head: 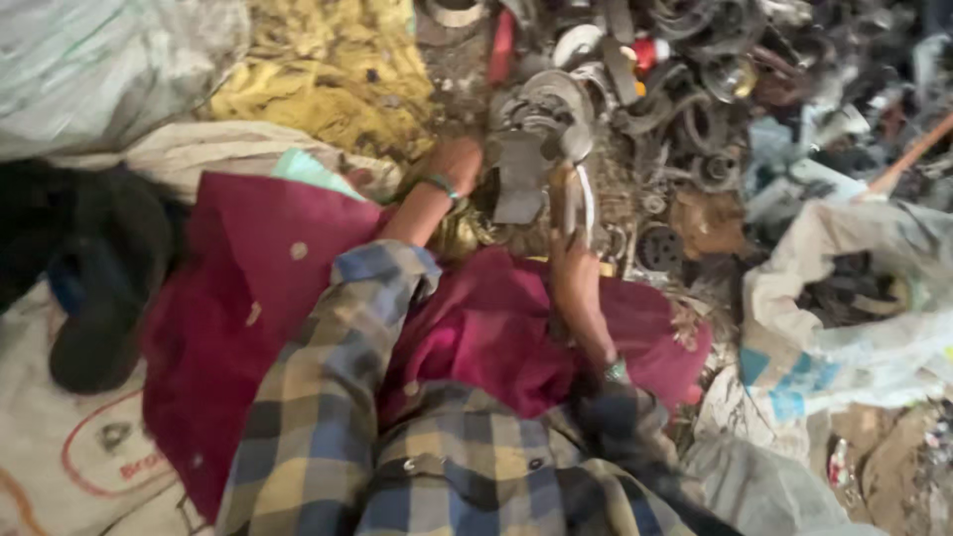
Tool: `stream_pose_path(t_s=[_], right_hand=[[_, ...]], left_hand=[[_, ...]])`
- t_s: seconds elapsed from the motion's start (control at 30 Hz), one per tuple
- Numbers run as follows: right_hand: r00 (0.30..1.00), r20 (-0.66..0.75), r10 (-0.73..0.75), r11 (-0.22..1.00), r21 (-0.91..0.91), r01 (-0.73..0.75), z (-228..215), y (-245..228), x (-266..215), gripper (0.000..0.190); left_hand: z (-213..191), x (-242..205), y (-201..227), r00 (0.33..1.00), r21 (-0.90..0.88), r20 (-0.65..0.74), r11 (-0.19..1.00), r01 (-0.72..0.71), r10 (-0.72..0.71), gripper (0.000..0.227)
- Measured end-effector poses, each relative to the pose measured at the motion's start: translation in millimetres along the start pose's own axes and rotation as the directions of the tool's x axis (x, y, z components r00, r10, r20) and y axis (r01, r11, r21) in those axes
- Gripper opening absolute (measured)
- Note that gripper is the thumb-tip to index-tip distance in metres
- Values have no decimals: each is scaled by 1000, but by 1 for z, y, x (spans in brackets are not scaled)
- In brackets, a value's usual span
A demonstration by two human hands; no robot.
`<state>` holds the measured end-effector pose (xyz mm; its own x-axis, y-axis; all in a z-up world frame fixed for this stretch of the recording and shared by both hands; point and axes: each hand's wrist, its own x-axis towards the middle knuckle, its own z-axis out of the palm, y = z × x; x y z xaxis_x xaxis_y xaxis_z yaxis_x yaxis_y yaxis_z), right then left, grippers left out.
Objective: The person sits on the ground and repeatedly strikes a metal part with a hammer while holding it with a cloth. The person adjusts the part's position and continues hammering throughout the clip.
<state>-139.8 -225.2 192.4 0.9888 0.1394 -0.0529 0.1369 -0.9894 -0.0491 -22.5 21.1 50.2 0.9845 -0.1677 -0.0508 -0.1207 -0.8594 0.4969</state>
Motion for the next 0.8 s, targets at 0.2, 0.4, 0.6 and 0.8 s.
stream_pose_path(t_s=[0.2, 0.4, 0.6, 0.8], right_hand=[[767, -529, -363, 931, -244, 272, -159, 45, 9, 24], [389, -919, -72, 775, 194, 602, -289, -4, 14, 37], [972, -224, -74, 957, 258, 132, -67, -29, 10, 33], [984, -125, -130, 991, -45, 126, -53, 14, 12, 28]], left_hand=[[20, 5, 4, 986, -68, -158, 997, 35, -45, 14], [11, 9, 2, 986, -15, -168, 1000, 21, -23, 18], [-2, 6, 1, 990, -1, -137, 999, -45, 44, 14], [-3, 18, -7, 983, 36, -153, 995, -97, 101, 16]])
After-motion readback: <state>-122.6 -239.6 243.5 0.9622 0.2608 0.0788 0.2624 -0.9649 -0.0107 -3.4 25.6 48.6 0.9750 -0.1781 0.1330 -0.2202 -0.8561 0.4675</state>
